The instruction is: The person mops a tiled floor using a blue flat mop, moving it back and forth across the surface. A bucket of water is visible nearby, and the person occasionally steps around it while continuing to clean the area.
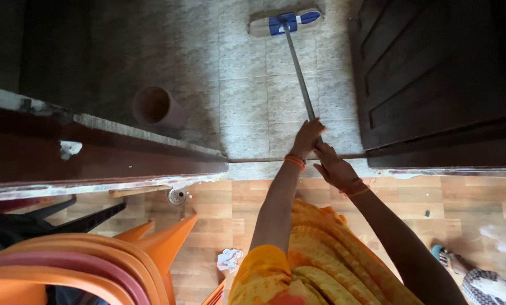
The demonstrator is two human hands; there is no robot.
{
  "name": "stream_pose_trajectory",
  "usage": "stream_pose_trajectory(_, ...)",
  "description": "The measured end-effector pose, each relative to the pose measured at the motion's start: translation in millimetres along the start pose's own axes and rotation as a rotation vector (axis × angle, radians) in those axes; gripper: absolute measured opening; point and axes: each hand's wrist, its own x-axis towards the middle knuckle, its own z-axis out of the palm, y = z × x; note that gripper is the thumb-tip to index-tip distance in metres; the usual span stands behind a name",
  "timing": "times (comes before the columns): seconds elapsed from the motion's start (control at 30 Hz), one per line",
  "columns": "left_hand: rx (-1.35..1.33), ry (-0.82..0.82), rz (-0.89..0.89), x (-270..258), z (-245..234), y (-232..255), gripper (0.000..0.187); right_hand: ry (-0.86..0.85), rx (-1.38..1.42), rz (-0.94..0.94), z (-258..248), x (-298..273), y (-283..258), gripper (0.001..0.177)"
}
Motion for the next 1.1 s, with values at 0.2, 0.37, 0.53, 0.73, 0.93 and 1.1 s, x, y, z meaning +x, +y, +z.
stream_pose_trajectory(0.2,-0.234,0.032,0.042,-43.0,-11.7,84.2,0.011,-0.033,0.053,0.142,-60.7,-63.6,-58.5,0.045)
stream_pose_trajectory(0.37,-0.457,0.228,0.008,-51.4,-111.8,206.6,0.013,0.062,0.007,-0.045,-160.6,-73.6,-136.2,0.029)
stream_pose_trajectory(0.53,-0.620,0.198,0.096,-46.3,-185.8,268.7,0.010,0.168,0.178,-0.327,-223.8,-62.1,-177.9,0.027)
stream_pose_trajectory(0.73,-0.590,0.318,0.108,-46.7,-193.9,282.7,0.009,0.239,0.352,-0.521,-223.2,-50.0,-188.4,0.025)
stream_pose_trajectory(0.93,-0.473,0.251,0.101,-46.9,-181.8,239.3,0.017,0.248,0.398,-0.499,-190.3,-26.3,-180.5,0.021)
stream_pose_trajectory(1.1,-0.575,0.108,0.061,-34.9,-169.3,162.5,0.011,0.170,0.267,-0.395,-137.2,0.8,-140.3,0.035)
